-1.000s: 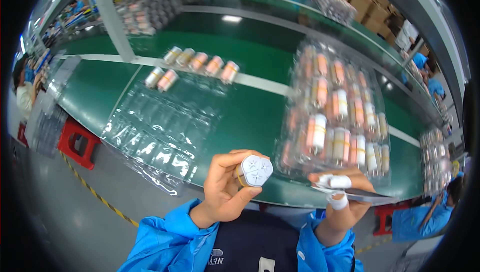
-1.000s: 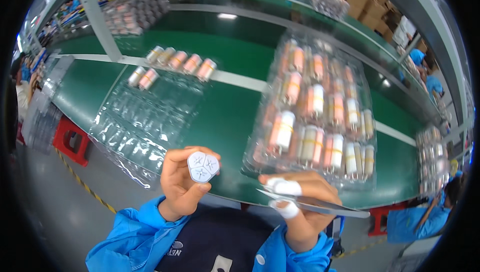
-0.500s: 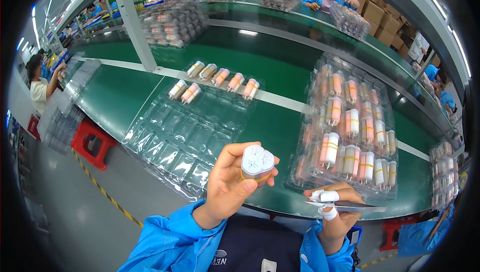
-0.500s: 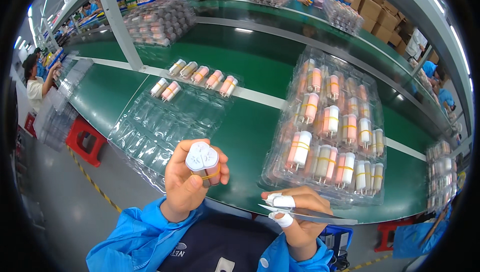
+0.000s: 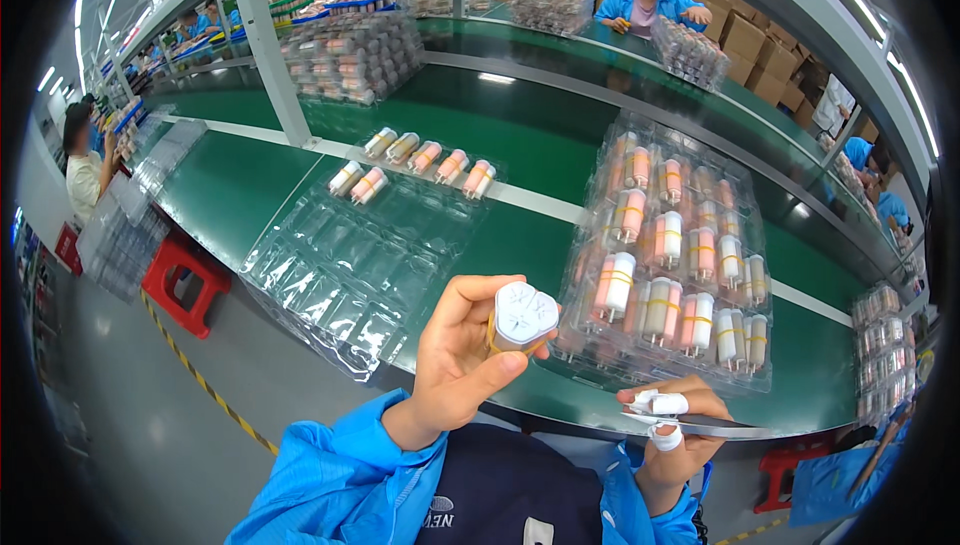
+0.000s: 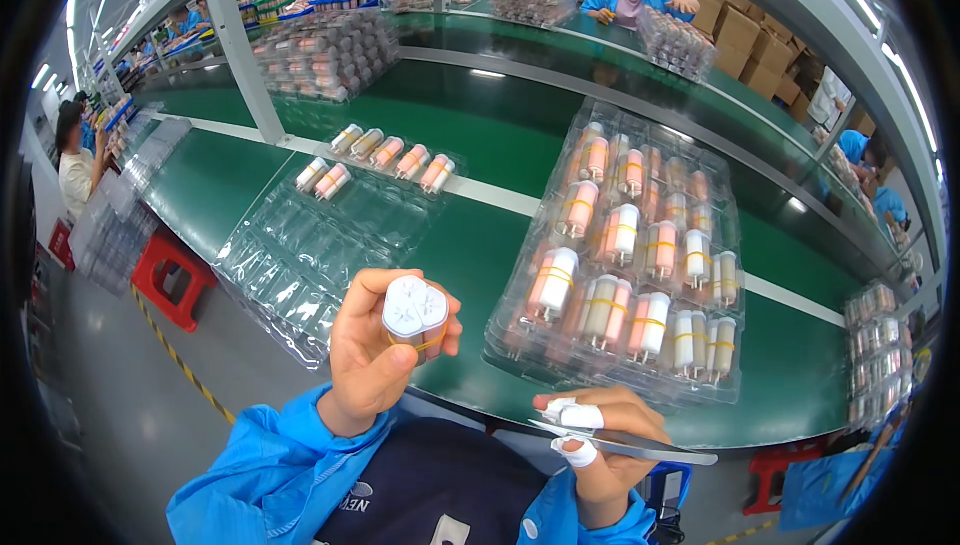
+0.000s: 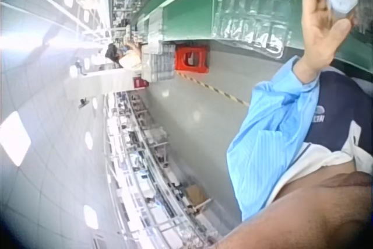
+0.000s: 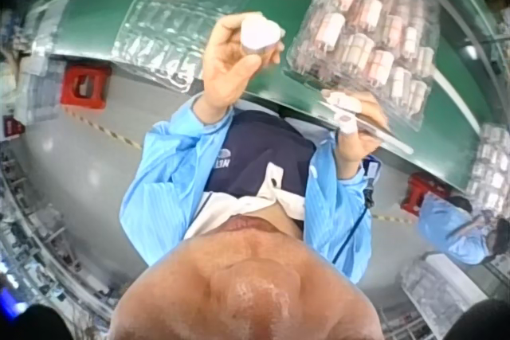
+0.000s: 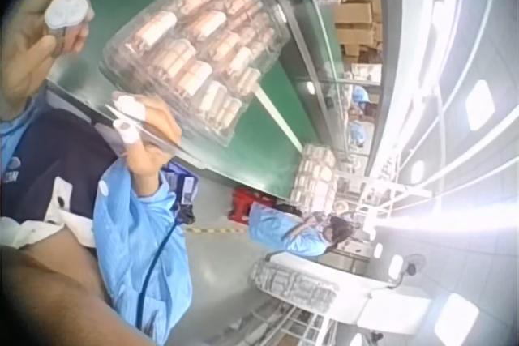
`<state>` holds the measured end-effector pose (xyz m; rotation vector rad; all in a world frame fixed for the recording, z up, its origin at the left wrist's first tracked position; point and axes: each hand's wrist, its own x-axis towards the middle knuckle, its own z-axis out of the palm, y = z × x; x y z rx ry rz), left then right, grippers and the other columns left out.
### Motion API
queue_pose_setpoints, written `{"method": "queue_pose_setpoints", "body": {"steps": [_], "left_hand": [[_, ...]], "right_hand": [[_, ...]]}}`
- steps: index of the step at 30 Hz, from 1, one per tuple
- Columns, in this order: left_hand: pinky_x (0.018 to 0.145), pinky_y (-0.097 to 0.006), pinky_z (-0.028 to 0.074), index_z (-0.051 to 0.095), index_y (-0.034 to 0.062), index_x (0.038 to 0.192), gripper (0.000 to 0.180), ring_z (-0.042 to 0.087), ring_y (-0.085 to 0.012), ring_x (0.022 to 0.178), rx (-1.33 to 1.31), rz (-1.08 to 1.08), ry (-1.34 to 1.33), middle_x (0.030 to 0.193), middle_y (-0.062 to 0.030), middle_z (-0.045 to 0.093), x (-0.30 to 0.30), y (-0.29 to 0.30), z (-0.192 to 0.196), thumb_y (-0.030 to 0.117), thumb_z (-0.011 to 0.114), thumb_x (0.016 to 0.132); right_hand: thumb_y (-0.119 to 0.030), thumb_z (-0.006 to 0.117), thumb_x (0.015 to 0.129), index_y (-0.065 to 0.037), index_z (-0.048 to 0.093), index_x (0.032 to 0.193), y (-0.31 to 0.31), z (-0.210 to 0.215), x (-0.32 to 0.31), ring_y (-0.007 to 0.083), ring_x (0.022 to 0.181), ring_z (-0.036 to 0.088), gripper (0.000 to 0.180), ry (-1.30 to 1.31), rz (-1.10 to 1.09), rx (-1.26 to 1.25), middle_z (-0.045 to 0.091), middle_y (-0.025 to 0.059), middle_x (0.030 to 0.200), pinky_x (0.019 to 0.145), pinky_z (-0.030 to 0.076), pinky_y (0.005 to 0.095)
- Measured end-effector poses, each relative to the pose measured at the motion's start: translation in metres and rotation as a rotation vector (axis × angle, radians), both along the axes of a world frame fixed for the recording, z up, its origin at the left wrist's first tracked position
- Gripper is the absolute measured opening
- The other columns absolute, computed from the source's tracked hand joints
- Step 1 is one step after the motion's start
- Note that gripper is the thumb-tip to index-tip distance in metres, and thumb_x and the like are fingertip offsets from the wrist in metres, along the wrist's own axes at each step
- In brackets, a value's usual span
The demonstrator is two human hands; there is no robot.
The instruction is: The person uses tweezers to insert small white components into cylindrical pink and white objects. They handle the items one at a time, placing the finished units into a clear plastic tray on the assembly line.
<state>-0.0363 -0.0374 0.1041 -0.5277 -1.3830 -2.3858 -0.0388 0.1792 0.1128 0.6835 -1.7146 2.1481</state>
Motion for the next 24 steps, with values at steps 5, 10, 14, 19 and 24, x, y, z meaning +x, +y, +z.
{"method": "queue_pose_setpoints", "body": {"steps": [5,10,14,19,24], "left_hand": [[0.082,-0.036,0.052,0.039,0.0009,0.127,0.054,0.060,-0.0241,0.101,-0.078,0.084,0.041,0.117,-0.0230,0.056,0.000,0.022,0.003,0.008,0.070,0.083],[0.085,-0.036,0.051,0.041,0.0010,0.123,0.055,0.058,-0.0249,0.106,-0.326,0.217,0.225,0.118,-0.0226,0.055,-0.007,0.034,0.005,-0.004,0.070,0.077],[0.086,-0.036,0.051,0.044,0.0013,0.121,0.056,0.058,-0.0264,0.106,-0.528,0.338,0.343,0.117,-0.0236,0.055,-0.011,0.041,0.009,-0.011,0.070,0.073],[0.085,-0.036,0.051,0.049,0.0019,0.116,0.054,0.059,-0.0276,0.104,-0.689,0.486,0.423,0.114,-0.0242,0.056,-0.012,0.047,0.014,-0.014,0.070,0.070],[0.085,-0.036,0.051,0.051,0.0013,0.115,0.054,0.059,-0.0284,0.101,-0.755,0.557,0.490,0.112,-0.0234,0.058,-0.014,0.053,0.016,-0.015,0.070,0.067]], "right_hand": [[-0.023,0.069,0.083,0.003,0.056,0.085,0.027,-0.006,0.000,0.0312,0.063,0.068,0.029,0.170,-0.091,0.039,0.057,0.0160,0.073,0.048,0.056,0.0337],[-0.022,0.068,0.084,0.004,0.056,0.086,0.044,-0.005,0.004,0.0308,0.063,0.067,0.029,0.162,-0.138,-0.029,0.056,0.0150,0.072,0.049,0.057,0.0334],[-0.022,0.077,0.079,0.002,0.063,0.085,0.055,-0.003,0.007,0.0314,0.069,0.069,0.028,0.080,-0.143,-0.156,0.064,0.0150,0.077,0.057,0.060,0.0368],[-0.022,0.077,0.079,0.002,0.062,0.086,0.066,-0.006,0.004,0.0305,0.069,0.069,0.030,0.072,-0.140,-0.138,0.065,0.0160,0.078,0.059,0.060,0.0379],[-0.022,0.077,0.079,0.003,0.062,0.087,0.072,-0.010,0.003,0.0307,0.069,0.069,0.029,0.087,-0.142,-0.173,0.065,0.0159,0.077,0.059,0.060,0.0395]]}}
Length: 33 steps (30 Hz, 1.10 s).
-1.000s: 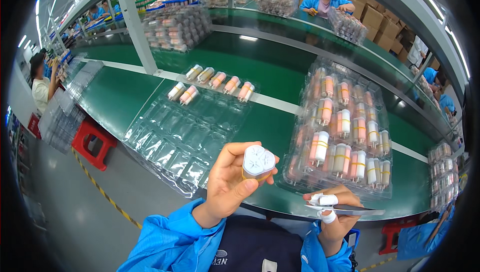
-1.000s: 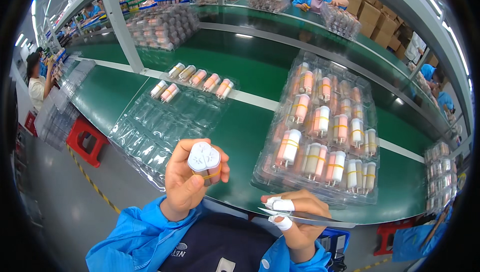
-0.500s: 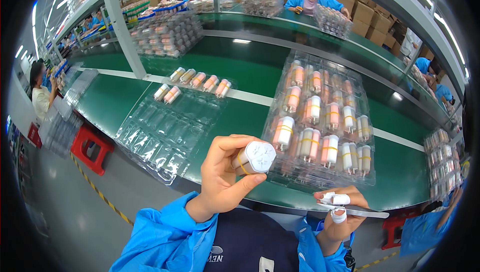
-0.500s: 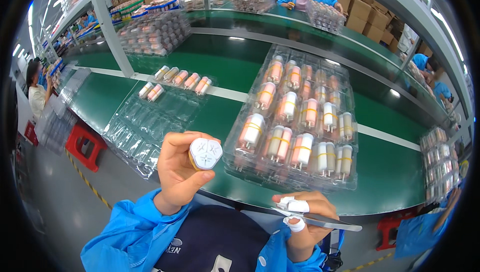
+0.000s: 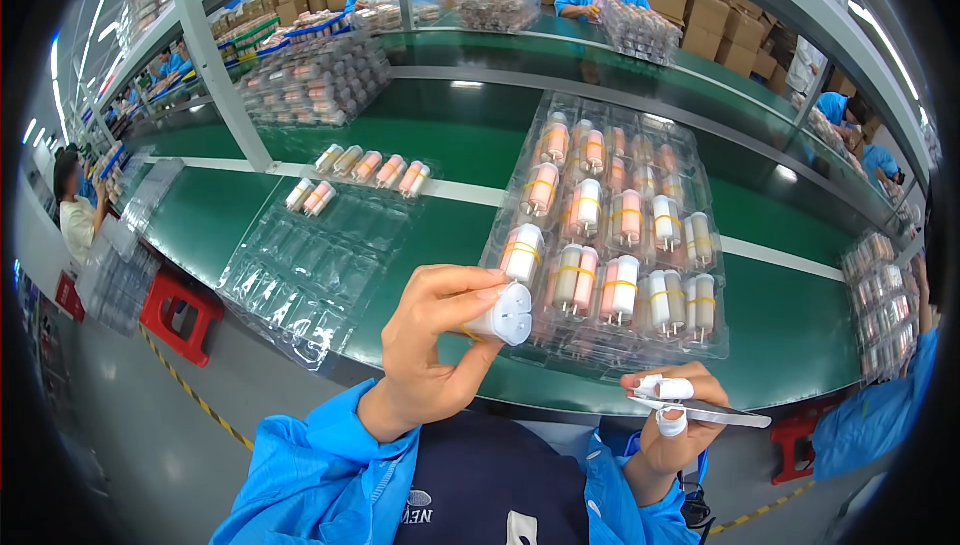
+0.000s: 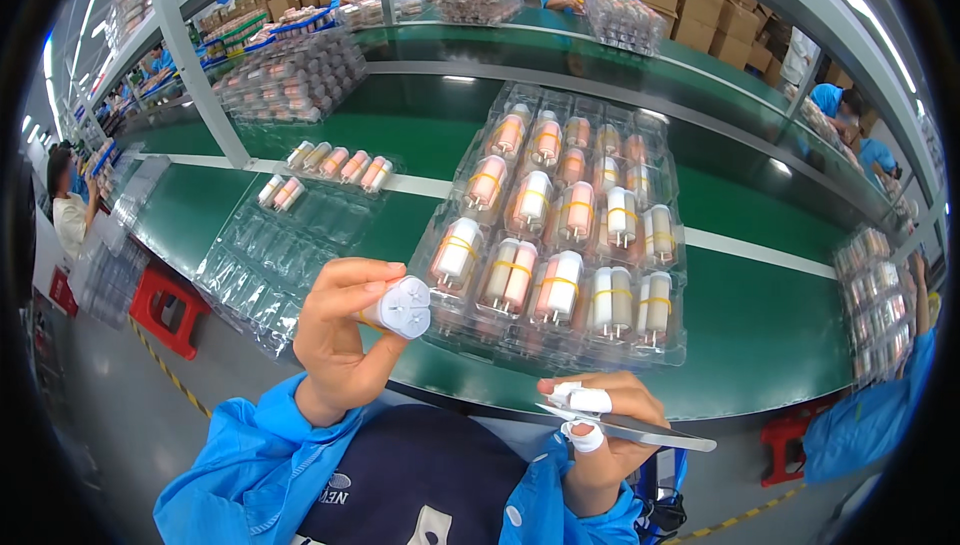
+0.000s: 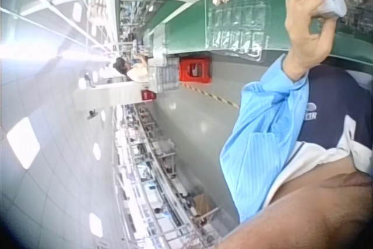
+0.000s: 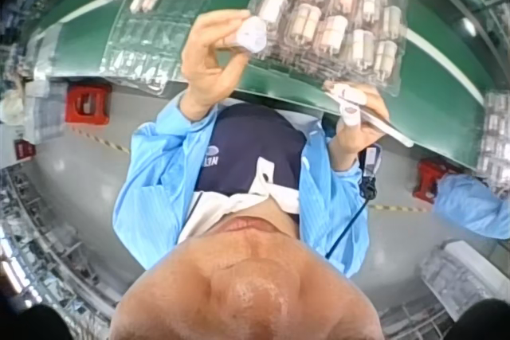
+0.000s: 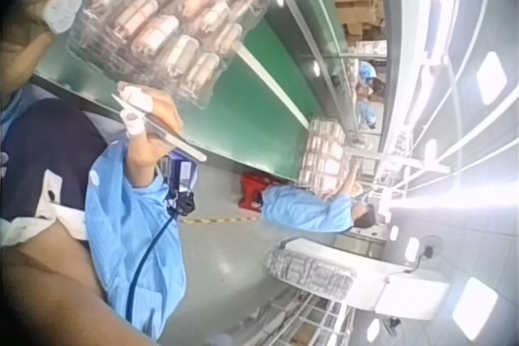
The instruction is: The person uses tweezers to insert small white components into cylindrical pink and white objects. They handle the items one at a time, placing the finished units into a clear plastic tray on the assembly line.
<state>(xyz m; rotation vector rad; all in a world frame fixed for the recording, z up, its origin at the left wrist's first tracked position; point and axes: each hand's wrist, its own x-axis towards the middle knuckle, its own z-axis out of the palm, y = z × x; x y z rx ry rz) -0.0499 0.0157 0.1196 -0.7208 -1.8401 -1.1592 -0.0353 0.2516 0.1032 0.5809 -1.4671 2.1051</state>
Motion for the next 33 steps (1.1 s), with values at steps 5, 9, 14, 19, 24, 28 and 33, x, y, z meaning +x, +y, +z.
{"method": "queue_pose_setpoints", "body": {"steps": [5,9,14,19,24,28,33], "left_hand": [[0.078,-0.036,0.050,0.059,0.0036,0.110,0.054,0.062,-0.0307,0.095,-0.001,0.048,0.026,0.110,-0.0172,0.063,-0.007,0.008,0.003,-0.013,0.073,0.060],[0.078,-0.037,0.050,0.060,0.0037,0.109,0.055,0.061,-0.0309,0.094,-0.022,0.058,0.034,0.110,-0.0163,0.063,-0.007,0.012,0.003,-0.012,0.073,0.059],[0.079,-0.037,0.050,0.058,0.0022,0.112,0.054,0.061,-0.0302,0.094,-0.058,0.049,0.043,0.108,-0.0170,0.062,-0.010,0.014,0.003,-0.009,0.075,0.062],[0.087,-0.033,0.045,0.054,-0.0026,0.116,0.051,0.060,-0.0233,0.099,0.064,0.018,-0.263,0.104,-0.0157,0.059,-0.012,0.003,0.022,0.003,0.077,0.071],[0.072,-0.024,0.044,0.042,0.0015,0.133,0.048,0.054,-0.0118,0.088,0.027,-0.301,-0.582,0.103,-0.0078,0.056,-0.048,-0.007,0.076,0.015,0.060,0.091],[0.062,-0.023,0.040,0.040,0.0020,0.134,0.045,0.049,-0.0088,0.076,-0.083,-0.480,-0.816,0.097,-0.0064,0.056,-0.100,0.011,0.095,0.017,0.054,0.095],[0.069,-0.030,0.045,0.036,0.0052,0.137,0.059,0.053,-0.0133,0.081,-0.146,-0.506,-1.040,0.099,-0.0077,0.055,-0.178,0.037,0.082,0.018,0.065,0.087]], "right_hand": [[-0.025,0.077,0.081,0.002,0.062,0.086,0.006,-0.004,-0.004,0.0323,0.068,0.069,0.032,0.017,-0.028,-0.009,0.062,0.0144,0.074,0.057,0.060,0.0402],[-0.028,0.075,0.083,0.003,0.060,0.086,0.012,-0.006,-0.003,0.0332,0.068,0.069,0.034,0.043,-0.058,-0.007,0.060,0.0140,0.075,0.054,0.060,0.0383],[-0.030,0.073,0.084,0.003,0.058,0.090,0.024,-0.016,-0.009,0.0323,0.063,0.068,0.037,0.161,-0.087,0.026,0.059,0.0146,0.076,0.050,0.059,0.0372],[-0.025,0.063,0.091,0.001,0.054,0.097,0.059,-0.024,-0.022,0.0294,0.065,0.066,0.028,0.233,-0.372,-0.067,0.058,0.0148,0.080,0.053,0.056,0.0343],[-0.015,0.054,0.093,0.002,0.057,0.103,0.102,-0.047,-0.055,0.0270,0.069,0.066,0.020,0.078,-0.502,-0.336,0.061,0.0140,0.091,0.058,0.054,0.0310],[-0.009,0.056,0.092,0.002,0.058,0.103,0.118,-0.092,-0.079,0.0192,0.064,0.064,0.016,-0.151,-0.608,-0.420,0.063,0.0121,0.092,0.057,0.052,0.0253],[-0.010,0.057,0.091,0.001,0.059,0.097,0.115,-0.116,-0.079,0.0134,0.061,0.059,0.012,-0.336,-0.579,-0.425,0.064,0.0096,0.089,0.052,0.047,0.0231]]}}
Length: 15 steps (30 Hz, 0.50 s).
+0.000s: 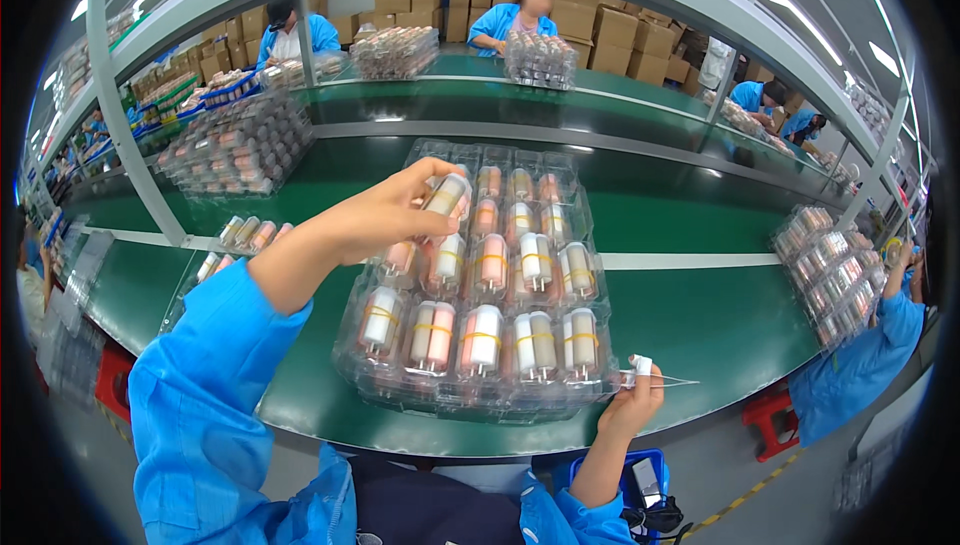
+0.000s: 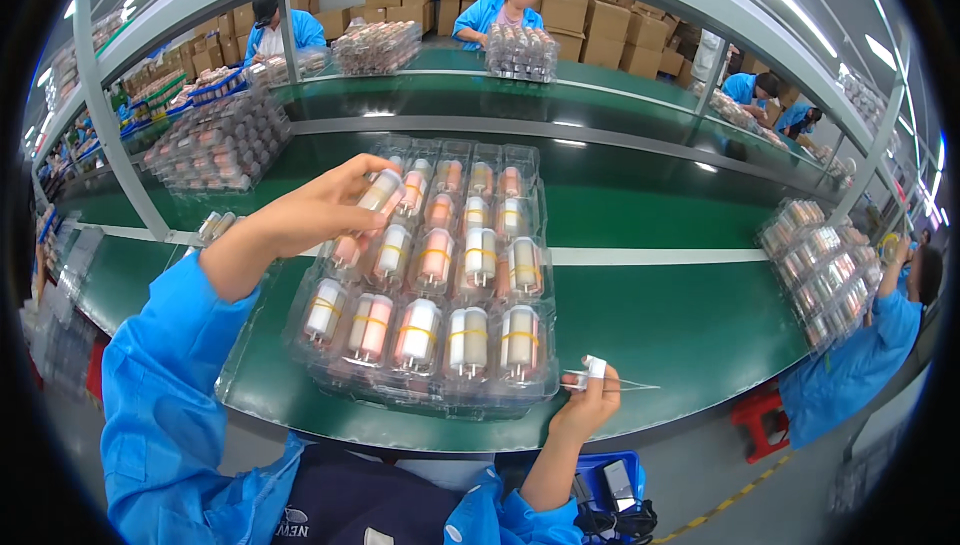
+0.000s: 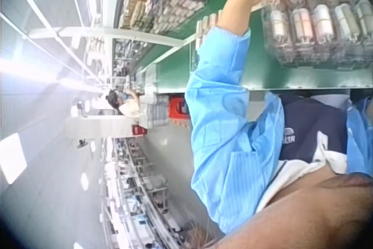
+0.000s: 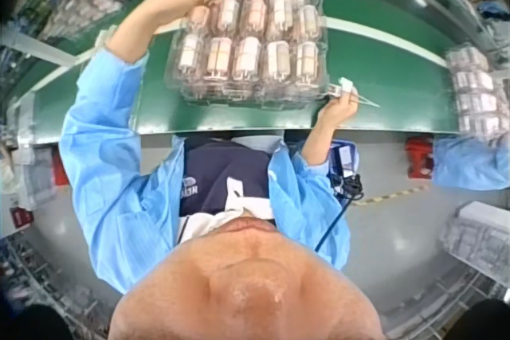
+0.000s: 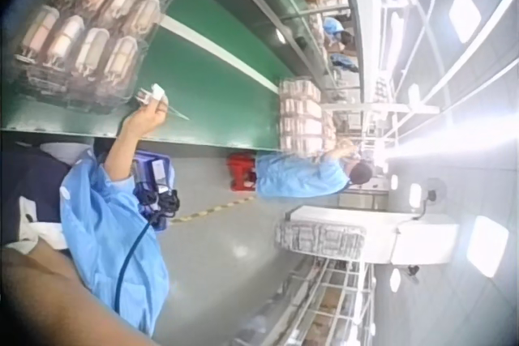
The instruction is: The person uses tweezers to insert small white components into cylindrical pink and white objects. They handle the items one at a time, placing the finished units into a clear plastic tray on the assembly line.
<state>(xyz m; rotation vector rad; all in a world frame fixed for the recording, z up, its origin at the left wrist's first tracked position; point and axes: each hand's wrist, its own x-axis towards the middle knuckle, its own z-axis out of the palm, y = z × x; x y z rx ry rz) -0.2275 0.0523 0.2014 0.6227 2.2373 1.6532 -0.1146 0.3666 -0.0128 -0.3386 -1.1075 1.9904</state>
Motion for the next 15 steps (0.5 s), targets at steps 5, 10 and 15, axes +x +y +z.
{"method": "queue_pose_setpoints", "body": {"steps": [5,10,15], "left_hand": [[0.087,-0.042,0.047,0.035,0.0082,0.137,0.073,0.057,-0.0331,0.100,-0.588,0.216,0.662,0.111,-0.0185,0.052,-0.059,0.026,-0.031,0.025,0.075,0.078],[0.093,-0.047,0.043,0.041,0.0115,0.135,0.076,0.053,-0.0434,0.108,-0.691,0.198,0.618,0.116,-0.0242,0.049,-0.085,0.062,-0.037,0.038,0.078,0.073],[0.091,-0.047,0.036,0.050,0.0187,0.133,0.075,0.049,-0.0349,0.113,-1.058,0.202,0.822,0.114,-0.0179,0.055,-0.095,0.064,-0.053,0.063,0.066,0.074]], "right_hand": [[-0.010,0.059,0.090,-0.001,0.058,0.096,-0.003,-0.004,0.001,0.0141,0.055,0.060,0.012,-0.046,0.038,-0.033,0.065,0.0102,0.086,0.048,0.046,0.0230],[-0.009,0.058,0.092,-0.001,0.057,0.095,0.003,-0.001,0.008,0.0125,0.070,0.060,0.009,-0.100,0.120,0.018,0.063,0.0091,0.088,0.059,0.052,0.0267],[-0.012,0.062,0.091,0.000,0.061,0.091,0.002,-0.007,0.004,0.0142,0.062,0.062,0.012,-0.105,0.161,0.057,0.065,0.0090,0.083,0.055,0.052,0.0283]]}}
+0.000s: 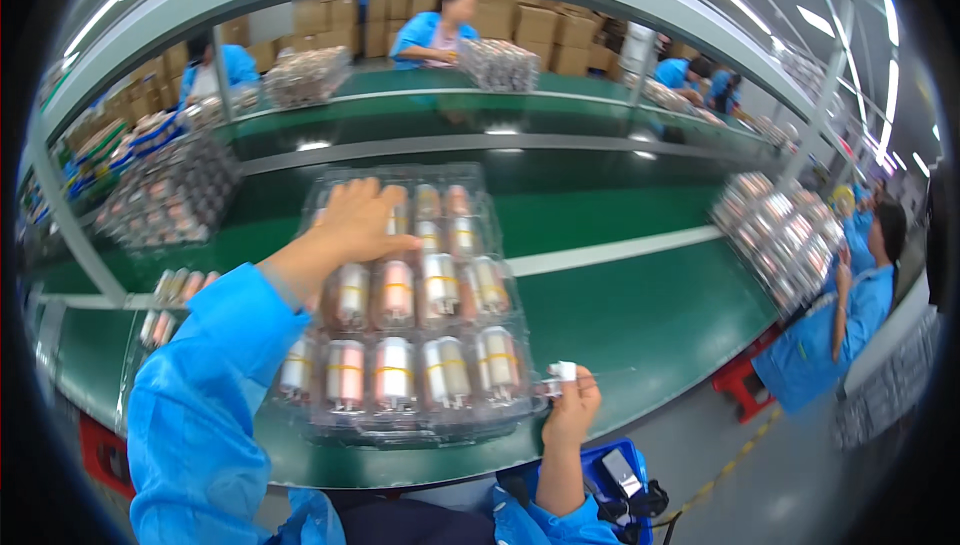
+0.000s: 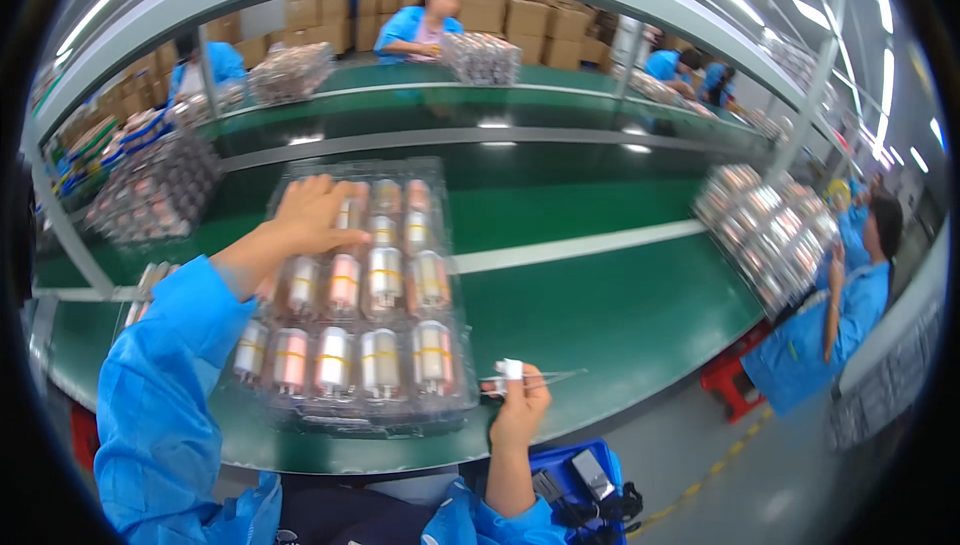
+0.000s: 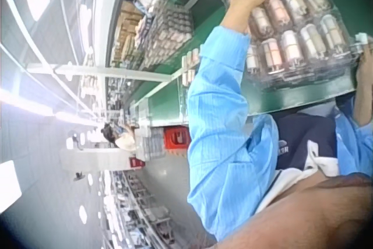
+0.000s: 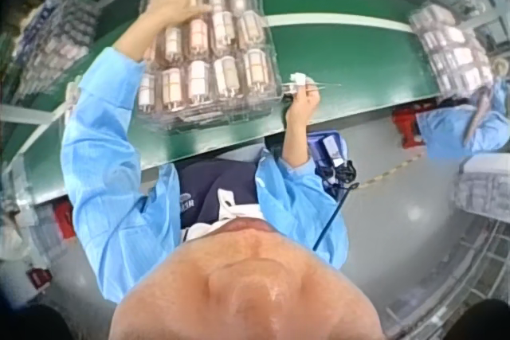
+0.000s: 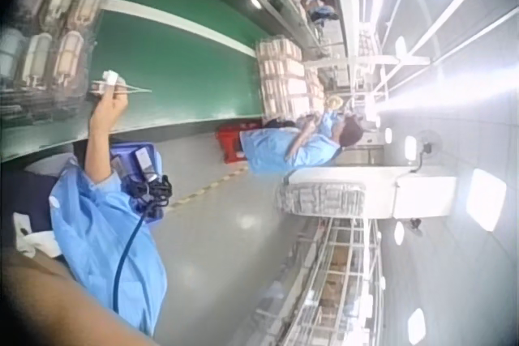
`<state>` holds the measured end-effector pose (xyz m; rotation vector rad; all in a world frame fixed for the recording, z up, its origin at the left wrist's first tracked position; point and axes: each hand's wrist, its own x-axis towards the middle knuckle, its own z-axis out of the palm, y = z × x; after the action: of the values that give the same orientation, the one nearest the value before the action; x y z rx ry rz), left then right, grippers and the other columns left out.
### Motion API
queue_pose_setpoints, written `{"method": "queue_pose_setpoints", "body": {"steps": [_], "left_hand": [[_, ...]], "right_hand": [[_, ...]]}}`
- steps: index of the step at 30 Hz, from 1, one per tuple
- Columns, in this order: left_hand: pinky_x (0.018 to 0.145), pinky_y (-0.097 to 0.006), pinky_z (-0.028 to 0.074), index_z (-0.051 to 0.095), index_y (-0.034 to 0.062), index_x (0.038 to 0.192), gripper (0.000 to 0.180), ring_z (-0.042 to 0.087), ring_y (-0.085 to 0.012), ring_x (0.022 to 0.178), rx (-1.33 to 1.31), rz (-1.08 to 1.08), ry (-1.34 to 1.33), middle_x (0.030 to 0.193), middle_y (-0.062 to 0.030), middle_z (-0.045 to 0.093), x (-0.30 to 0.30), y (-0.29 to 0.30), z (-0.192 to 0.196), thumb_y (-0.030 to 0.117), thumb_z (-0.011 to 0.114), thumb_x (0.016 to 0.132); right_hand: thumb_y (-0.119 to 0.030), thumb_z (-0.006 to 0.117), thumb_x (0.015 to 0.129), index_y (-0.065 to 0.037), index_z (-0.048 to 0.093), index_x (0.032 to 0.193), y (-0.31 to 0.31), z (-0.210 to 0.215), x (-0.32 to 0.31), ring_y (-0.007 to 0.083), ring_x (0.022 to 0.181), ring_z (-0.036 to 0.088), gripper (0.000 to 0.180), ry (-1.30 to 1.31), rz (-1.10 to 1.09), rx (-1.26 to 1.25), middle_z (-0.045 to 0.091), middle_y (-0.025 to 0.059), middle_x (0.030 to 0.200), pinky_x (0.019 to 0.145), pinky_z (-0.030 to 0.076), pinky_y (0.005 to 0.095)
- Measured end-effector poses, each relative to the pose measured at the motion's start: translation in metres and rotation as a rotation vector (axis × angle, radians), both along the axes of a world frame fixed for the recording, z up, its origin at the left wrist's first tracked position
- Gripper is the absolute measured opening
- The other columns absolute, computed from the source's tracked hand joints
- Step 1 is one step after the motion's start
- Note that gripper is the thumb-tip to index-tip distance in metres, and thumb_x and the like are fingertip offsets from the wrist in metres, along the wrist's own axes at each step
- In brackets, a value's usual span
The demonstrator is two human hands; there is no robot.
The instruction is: The person uses tweezers to insert small white components into cylindrical pink and white objects. They handle the items one at a time, placing the finished units into a clear plastic tray on the assembly line.
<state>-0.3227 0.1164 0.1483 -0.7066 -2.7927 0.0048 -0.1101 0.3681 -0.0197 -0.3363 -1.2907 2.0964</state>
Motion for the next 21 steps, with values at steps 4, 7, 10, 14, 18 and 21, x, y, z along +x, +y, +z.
{"method": "queue_pose_setpoints", "body": {"steps": [4,7,10,14,18,21], "left_hand": [[0.094,-0.047,0.033,0.047,0.0114,0.137,0.066,0.046,-0.0346,0.115,0.032,-0.032,-0.074,0.121,-0.0180,0.053,0.007,0.000,-0.001,0.052,0.058,0.085],[0.093,-0.046,0.032,0.047,0.0108,0.136,0.063,0.044,-0.0332,0.114,0.071,-0.093,-0.066,0.121,-0.0149,0.052,0.012,-0.009,-0.003,0.041,0.063,0.084],[0.095,-0.046,0.032,0.048,0.0100,0.134,0.060,0.043,-0.0332,0.115,0.155,-0.136,-0.069,0.122,-0.0141,0.050,0.023,-0.014,0.003,0.035,0.065,0.082],[0.099,-0.043,0.032,0.051,0.0084,0.130,0.052,0.043,-0.0324,0.119,0.343,-0.274,-0.211,0.126,-0.0141,0.049,0.059,-0.047,0.016,0.026,0.065,0.083],[0.107,-0.042,0.028,0.048,0.0070,0.134,0.050,0.040,-0.0282,0.129,0.638,-0.199,-0.420,0.136,-0.0136,0.047,0.132,-0.083,0.040,0.020,0.060,0.088],[0.109,-0.040,0.028,0.044,0.0028,0.137,0.053,0.039,-0.0258,0.131,1.012,-0.002,-0.442,0.139,-0.0132,0.045,0.171,-0.118,-0.004,0.029,0.055,0.092]], "right_hand": [[-0.016,0.064,0.090,0.000,0.062,0.090,-0.001,-0.003,-0.002,0.0146,0.057,0.062,0.016,-0.028,0.009,-0.025,0.066,0.0073,0.079,0.052,0.047,0.0253],[-0.014,0.063,0.091,-0.001,0.063,0.091,-0.003,-0.001,-0.001,0.0154,0.059,0.064,0.013,-0.011,0.036,-0.019,0.067,0.0077,0.080,0.053,0.048,0.0250],[-0.014,0.061,0.092,-0.001,0.063,0.092,-0.002,0.002,0.000,0.0155,0.059,0.064,0.014,-0.018,0.027,-0.003,0.067,0.0075,0.080,0.055,0.049,0.0248],[-0.015,0.056,0.096,0.001,0.063,0.097,0.000,-0.003,0.002,0.0116,0.066,0.063,0.018,0.022,0.065,0.009,0.065,0.0051,0.081,0.060,0.049,0.0229],[-0.016,0.052,0.098,0.002,0.062,0.098,0.003,-0.017,0.000,0.0110,0.070,0.062,0.020,-0.011,0.093,0.085,0.063,0.0041,0.080,0.063,0.049,0.0230],[-0.019,0.052,0.099,0.002,0.064,0.098,-0.011,-0.005,0.001,0.0090,0.072,0.060,0.025,0.007,0.073,0.131,0.062,0.0025,0.078,0.064,0.046,0.0215]]}}
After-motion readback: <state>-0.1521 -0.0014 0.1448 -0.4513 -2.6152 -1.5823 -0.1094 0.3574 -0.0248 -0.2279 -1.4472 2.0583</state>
